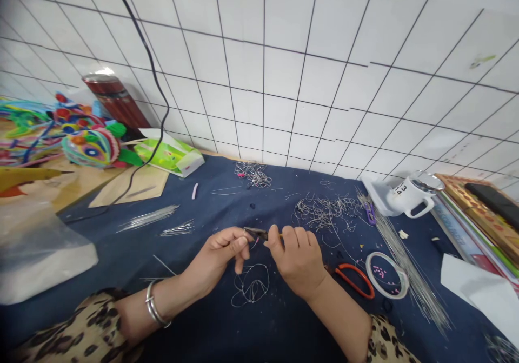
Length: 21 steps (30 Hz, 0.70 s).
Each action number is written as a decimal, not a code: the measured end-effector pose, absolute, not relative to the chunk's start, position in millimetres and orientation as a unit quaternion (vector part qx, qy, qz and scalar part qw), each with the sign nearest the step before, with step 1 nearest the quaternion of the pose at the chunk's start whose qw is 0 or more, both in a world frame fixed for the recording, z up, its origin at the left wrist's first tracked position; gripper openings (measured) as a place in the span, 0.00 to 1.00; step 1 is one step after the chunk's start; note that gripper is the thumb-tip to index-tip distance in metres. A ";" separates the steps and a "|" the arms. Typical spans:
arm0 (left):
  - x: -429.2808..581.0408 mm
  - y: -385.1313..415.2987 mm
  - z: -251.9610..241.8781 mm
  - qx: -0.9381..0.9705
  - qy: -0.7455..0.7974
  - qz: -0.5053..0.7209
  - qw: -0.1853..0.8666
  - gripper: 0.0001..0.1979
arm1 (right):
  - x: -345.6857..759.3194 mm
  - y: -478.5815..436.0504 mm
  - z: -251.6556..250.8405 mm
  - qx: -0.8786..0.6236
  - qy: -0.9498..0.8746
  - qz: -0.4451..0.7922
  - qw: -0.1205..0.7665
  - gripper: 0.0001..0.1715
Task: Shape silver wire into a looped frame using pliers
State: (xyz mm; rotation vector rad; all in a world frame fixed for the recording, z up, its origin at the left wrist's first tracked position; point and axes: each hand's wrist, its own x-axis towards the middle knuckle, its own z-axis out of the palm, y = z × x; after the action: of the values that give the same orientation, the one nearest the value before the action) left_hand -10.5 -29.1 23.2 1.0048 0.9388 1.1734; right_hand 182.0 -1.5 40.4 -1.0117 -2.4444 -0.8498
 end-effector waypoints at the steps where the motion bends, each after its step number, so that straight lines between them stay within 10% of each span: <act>1: -9.5 -29.4 22.5 0.438 0.405 0.513 0.617 0.09 | 181.0 -2.3 39.4 -0.361 -0.866 -0.292 0.185 0.20; 21: -31.4 -11.3 18.9 0.641 0.443 0.446 0.440 0.14 | 166.2 -7.8 51.6 -0.430 -0.825 0.282 0.233 0.11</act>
State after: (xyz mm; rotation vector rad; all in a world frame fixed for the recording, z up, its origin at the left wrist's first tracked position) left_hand -31.4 -11.3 18.9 1.5931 1.0991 1.1074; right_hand 166.2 -7.8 51.6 -1.1813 -2.2668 0.7751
